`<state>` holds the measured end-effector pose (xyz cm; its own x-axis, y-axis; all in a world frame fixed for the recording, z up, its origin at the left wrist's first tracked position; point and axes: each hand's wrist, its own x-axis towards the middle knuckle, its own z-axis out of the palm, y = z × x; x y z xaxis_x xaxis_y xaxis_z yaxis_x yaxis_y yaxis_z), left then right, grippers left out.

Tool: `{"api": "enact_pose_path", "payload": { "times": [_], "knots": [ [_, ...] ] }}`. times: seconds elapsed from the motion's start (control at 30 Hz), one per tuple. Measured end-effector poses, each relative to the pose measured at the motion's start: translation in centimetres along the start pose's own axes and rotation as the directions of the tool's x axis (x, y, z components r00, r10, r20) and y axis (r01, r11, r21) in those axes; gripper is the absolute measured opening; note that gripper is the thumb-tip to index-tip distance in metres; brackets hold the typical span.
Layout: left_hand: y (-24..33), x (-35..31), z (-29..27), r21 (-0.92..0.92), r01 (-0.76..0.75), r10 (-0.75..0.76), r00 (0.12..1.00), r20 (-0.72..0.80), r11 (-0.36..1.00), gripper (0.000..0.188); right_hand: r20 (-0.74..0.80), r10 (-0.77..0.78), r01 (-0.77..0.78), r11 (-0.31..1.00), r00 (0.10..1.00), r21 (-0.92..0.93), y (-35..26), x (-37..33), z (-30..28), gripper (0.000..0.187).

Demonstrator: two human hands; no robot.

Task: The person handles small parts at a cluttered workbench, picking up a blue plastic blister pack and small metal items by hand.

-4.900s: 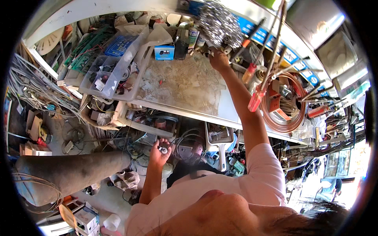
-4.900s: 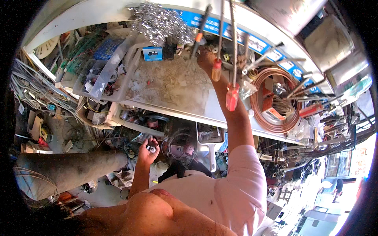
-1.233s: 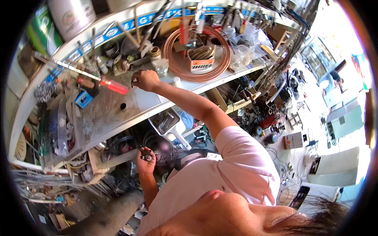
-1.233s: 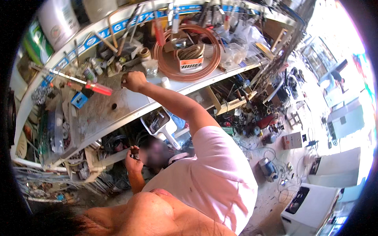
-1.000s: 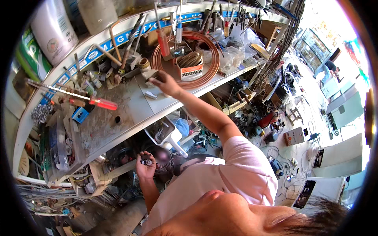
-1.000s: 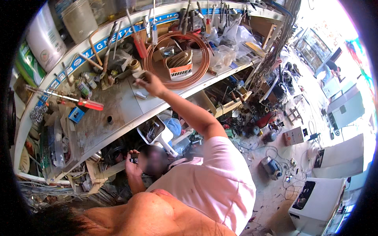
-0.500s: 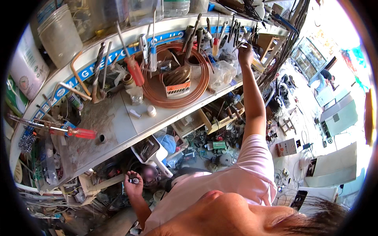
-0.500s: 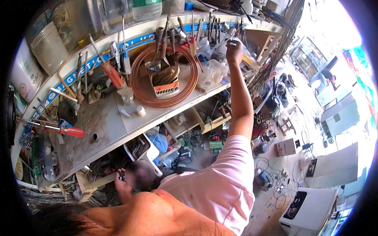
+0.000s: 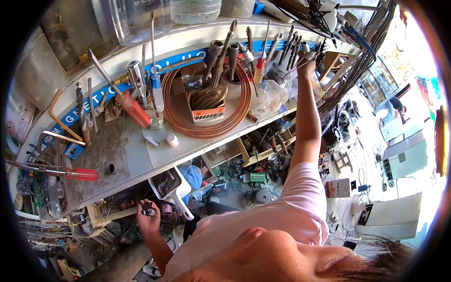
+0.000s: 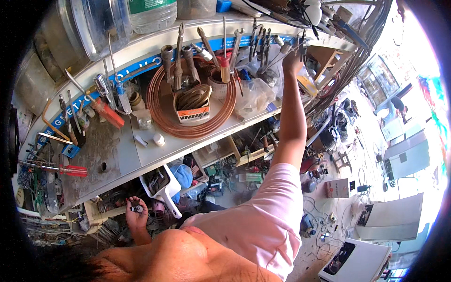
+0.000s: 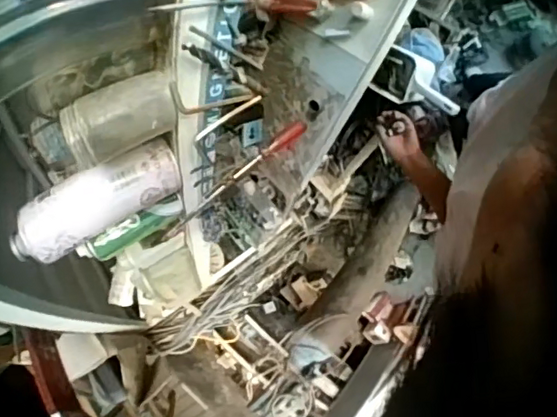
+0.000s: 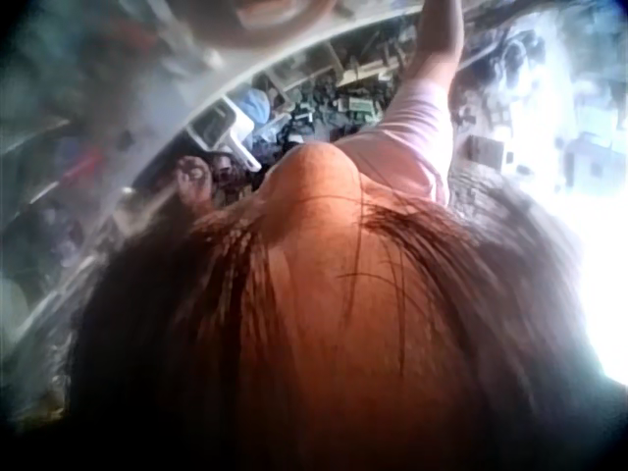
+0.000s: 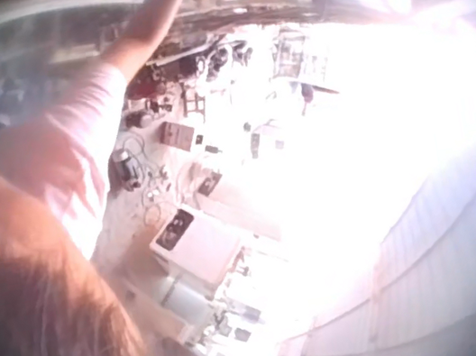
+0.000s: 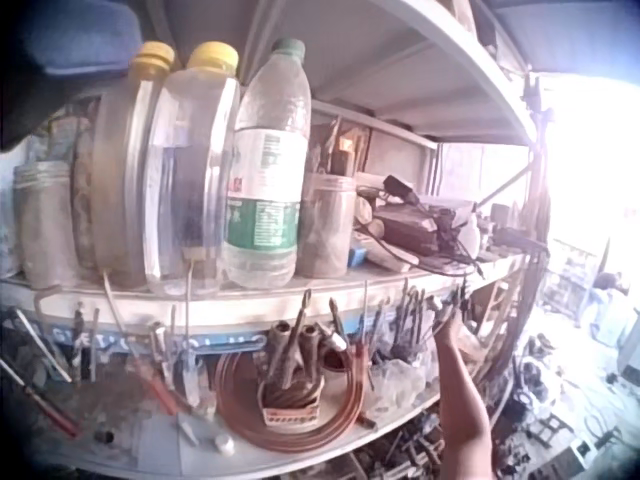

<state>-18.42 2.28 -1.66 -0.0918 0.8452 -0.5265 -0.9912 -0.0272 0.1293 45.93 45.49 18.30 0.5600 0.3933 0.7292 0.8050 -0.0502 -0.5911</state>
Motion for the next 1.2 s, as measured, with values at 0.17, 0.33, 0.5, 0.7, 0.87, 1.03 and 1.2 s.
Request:
{"api": "enact_pose_path", "payload": {
  "times": [0.17,0.33,0.5,0.7,0.87,1.03,1.2],
  "knots": [
    [0.6,0.0,-0.1,-0.031,-0.001,0.001,1.0,0.006,1.0,0.021,0.72,0.14,-0.732,0.07,0.68,0.678,-3.6,-9.6,-4.4,0.029],
    [1.8,2.4,-1.2,-0.083,0.082,-0.06,0.969,0.24,0.993,0.019,0.941,-0.068,-0.941,-0.093,0.332,0.325,-14.5,-20.1,-9.3,0.022],
    [3.0,1.2,0.7,-0.05,0.072,-0.067,0.994,0.087,0.996,0.032,0.805,-0.583,-0.586,0.616,0.11,0.526,-26.0,-32.3,-11.1,0.029],
    [5.8,-0.1,-0.6,-0.105,0.055,-0.038,0.986,0.161,0.993,0.033,0.554,-0.812,-0.574,0.545,-0.182,0.611,-38.0,-48.6,-13.8,0.027],
    [8.4,-2.3,-1.8,-0.128,-0.006,0.029,0.984,0.177,0.992,0.033,0.275,-0.938,-0.366,0.337,-0.212,0.867,-43.0,-53.2,-16.7,0.046],
    [10.7,-2.3,-6.6,-0.385,0.066,0.011,0.981,0.194,0.92,0.034,0.479,-0.824,-0.26,0.554,-0.301,0.791,-46.2,-54.7,-15.7,0.043],
    [12.3,-2.8,-11.0,-0.347,-0.079,0.123,0.987,0.105,0.934,0.031,0.518,-0.83,-0.196,0.554,-0.205,0.809,-49.9,-54.7,-11.4,0.029]
  ]
}}
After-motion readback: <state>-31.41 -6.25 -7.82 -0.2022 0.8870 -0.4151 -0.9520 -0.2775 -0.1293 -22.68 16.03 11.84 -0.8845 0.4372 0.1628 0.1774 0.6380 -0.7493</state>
